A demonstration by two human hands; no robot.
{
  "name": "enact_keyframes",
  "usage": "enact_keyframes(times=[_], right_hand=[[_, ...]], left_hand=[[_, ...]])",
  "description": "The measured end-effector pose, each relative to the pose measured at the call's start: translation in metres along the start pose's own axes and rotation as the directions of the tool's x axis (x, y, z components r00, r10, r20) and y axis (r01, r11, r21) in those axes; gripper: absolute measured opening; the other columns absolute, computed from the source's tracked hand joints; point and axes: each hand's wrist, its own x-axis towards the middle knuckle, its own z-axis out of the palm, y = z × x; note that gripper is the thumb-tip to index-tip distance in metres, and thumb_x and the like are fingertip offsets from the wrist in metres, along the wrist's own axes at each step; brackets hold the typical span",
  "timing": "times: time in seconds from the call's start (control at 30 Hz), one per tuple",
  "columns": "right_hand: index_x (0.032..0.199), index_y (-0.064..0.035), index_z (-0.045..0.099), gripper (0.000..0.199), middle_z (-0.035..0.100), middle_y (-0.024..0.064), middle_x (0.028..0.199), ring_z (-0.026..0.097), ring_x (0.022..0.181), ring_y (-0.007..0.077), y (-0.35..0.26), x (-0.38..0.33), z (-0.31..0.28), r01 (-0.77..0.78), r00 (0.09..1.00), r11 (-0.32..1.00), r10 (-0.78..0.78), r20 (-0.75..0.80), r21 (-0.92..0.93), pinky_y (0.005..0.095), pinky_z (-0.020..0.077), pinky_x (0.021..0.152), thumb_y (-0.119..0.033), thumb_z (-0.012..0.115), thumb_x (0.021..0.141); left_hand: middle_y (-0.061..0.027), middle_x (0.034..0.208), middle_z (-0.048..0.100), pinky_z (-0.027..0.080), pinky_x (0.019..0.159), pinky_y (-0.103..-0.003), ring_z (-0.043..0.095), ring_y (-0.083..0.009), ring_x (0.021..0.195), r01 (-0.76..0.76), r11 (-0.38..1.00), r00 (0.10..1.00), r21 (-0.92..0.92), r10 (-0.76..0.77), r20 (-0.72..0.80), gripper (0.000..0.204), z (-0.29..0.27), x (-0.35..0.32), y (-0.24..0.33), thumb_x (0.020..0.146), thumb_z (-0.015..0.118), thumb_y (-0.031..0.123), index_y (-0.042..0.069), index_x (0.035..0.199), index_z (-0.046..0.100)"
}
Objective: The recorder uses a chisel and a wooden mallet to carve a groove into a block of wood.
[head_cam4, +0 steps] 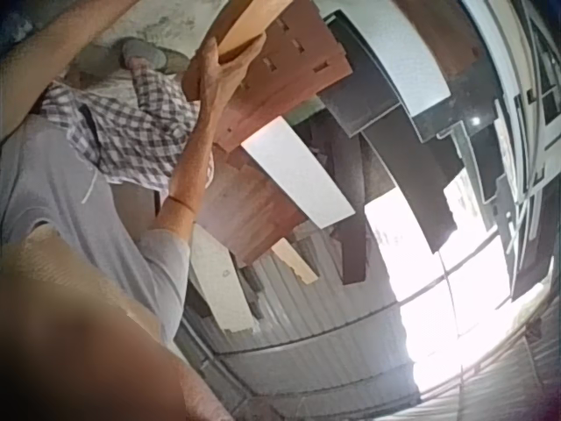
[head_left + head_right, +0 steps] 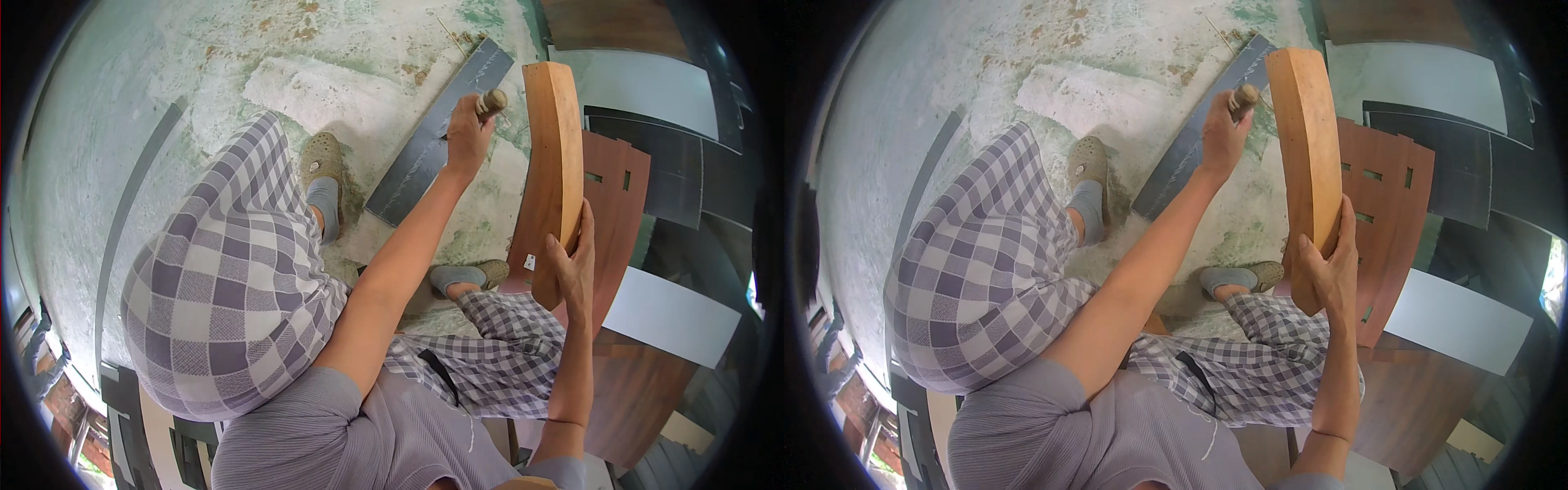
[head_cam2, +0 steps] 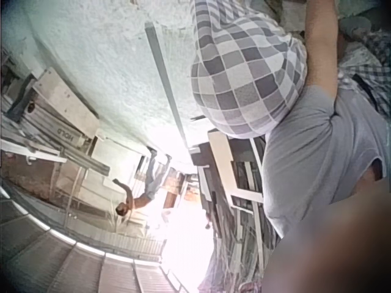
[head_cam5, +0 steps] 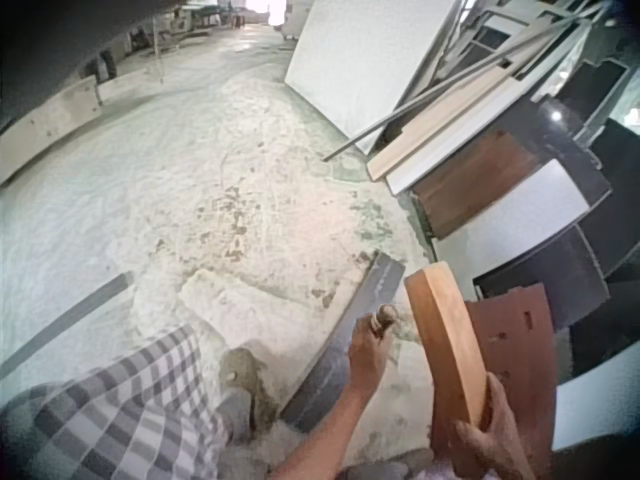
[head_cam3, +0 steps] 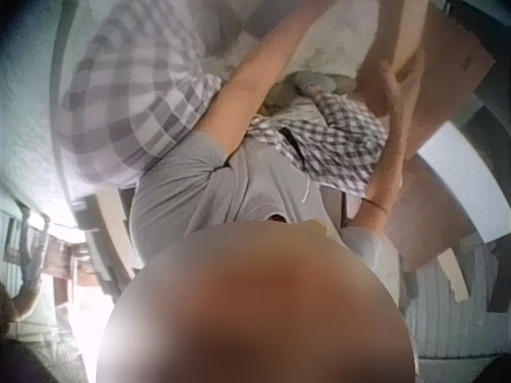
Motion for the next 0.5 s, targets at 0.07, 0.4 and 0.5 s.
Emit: enact_keyframes(times=[0.07, 0.4, 0.5], right_hand=[[0.145, -0.0072, 0.027, 0.081, 0.048, 0.0222, 0.133, 0.055, 0.114, 0.0334, -0.006, 0.000, 0.000, -0.001, 1.000, 1.000, 0.001, 0.009, -0.007, 0.0412, 0.0459, 0.094, -0.024, 0.064, 0.075], [0.144, -0.0055, 0.027, 0.081, 0.050, 0.0225, 0.129, 0.056, 0.112, 0.0313, -0.012, -0.007, 0.004, 0.155, 0.985, 0.986, -0.150, -0.082, 0.059, 0.0392, 0.0439, 0.095, -0.025, 0.064, 0.075], [0.144, -0.0047, 0.027, 0.080, 0.052, 0.0231, 0.126, 0.057, 0.111, 0.0318, -0.027, -0.005, 0.021, 0.027, 0.997, 0.997, -0.032, 0.072, 0.078, 0.0387, 0.0436, 0.095, -0.024, 0.064, 0.075]], left_hand=[[-0.0172, 0.101, 0.055, 0.046, 0.082, -0.044, 0.055, -0.0378, 0.096, 0.040, 0.999, 0.998, -0.014, -0.040, -0.039, 0.041, -0.001, 0.008, -0.004, 0.072, 0.069, -0.001, 0.004, 0.106, 0.047], [-0.0148, 0.100, 0.054, 0.047, 0.079, -0.043, 0.055, -0.0350, 0.095, 0.079, 0.994, 0.988, 0.075, -0.068, -0.136, 0.034, 0.004, 0.011, 0.002, 0.079, 0.068, 0.008, 0.004, 0.106, 0.048], [-0.0150, 0.098, 0.053, 0.047, 0.078, -0.043, 0.055, -0.0353, 0.095, 0.024, 0.993, 0.988, 0.118, -0.005, -0.154, 0.035, 0.001, 0.009, -0.009, 0.076, 0.069, 0.005, 0.004, 0.105, 0.048]])
